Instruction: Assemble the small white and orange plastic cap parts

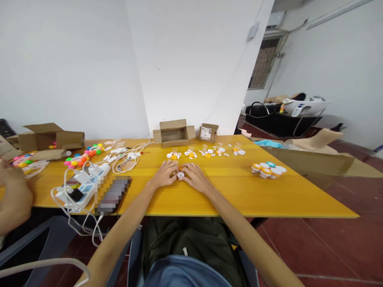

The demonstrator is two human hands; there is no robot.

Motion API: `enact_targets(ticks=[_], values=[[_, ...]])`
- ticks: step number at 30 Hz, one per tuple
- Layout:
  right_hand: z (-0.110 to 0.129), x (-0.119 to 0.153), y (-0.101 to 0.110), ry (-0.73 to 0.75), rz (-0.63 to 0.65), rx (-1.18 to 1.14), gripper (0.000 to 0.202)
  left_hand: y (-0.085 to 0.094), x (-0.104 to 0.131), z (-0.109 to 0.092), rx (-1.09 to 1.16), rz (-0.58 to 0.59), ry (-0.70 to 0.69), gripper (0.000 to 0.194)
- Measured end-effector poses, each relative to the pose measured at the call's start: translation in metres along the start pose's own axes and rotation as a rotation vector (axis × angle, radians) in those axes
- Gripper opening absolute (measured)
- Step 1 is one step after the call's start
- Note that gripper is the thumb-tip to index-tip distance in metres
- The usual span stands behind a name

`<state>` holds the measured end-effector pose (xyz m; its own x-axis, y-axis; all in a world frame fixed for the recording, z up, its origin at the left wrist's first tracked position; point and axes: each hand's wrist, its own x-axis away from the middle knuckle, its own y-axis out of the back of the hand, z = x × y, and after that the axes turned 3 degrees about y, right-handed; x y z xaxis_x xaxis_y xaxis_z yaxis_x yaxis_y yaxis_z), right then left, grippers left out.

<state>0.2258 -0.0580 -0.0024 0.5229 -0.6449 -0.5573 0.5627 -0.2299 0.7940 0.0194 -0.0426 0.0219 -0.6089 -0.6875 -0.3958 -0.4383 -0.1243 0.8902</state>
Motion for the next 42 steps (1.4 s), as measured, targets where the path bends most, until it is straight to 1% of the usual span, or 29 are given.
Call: enact_targets(ticks=[12, 26, 28, 31, 34, 36, 39, 42], values=[[0.000, 0.000, -0.002, -0.001, 0.015, 0.082, 0.016, -0.002, -0.001, 0.002, 0.006, 0.014, -0.012, 0.013], [0.000, 0.000, -0.001, -0.015, 0.019, 0.071, 0.017, -0.003, -0.001, 0.002, -0.007, 0.020, -0.023, 0.011], [-0.001, 0.001, -0.003, -0.017, -0.008, 0.076, 0.020, -0.003, -0.001, 0.003, -0.005, 0.022, -0.022, 0.012], [-0.003, 0.002, -0.008, -0.039, -0.092, 0.100, 0.020, -0.003, -0.001, 0.004, -0.003, 0.020, -0.015, 0.012], [-0.005, 0.001, -0.010, -0.090, -0.191, 0.136, 0.016, -0.002, -0.001, 0.003, -0.003, 0.023, -0.009, 0.013], [-0.007, 0.001, -0.010, -0.130, -0.238, 0.165, 0.017, -0.002, -0.001, 0.003, 0.000, 0.018, -0.011, 0.014], [-0.012, 0.001, -0.007, -0.182, -0.275, 0.220, 0.019, -0.002, -0.001, 0.002, 0.004, -0.001, -0.021, 0.013], [-0.019, 0.005, 0.000, -0.237, -0.279, 0.279, 0.020, -0.003, 0.000, 0.002, 0.013, 0.000, -0.020, 0.013]])
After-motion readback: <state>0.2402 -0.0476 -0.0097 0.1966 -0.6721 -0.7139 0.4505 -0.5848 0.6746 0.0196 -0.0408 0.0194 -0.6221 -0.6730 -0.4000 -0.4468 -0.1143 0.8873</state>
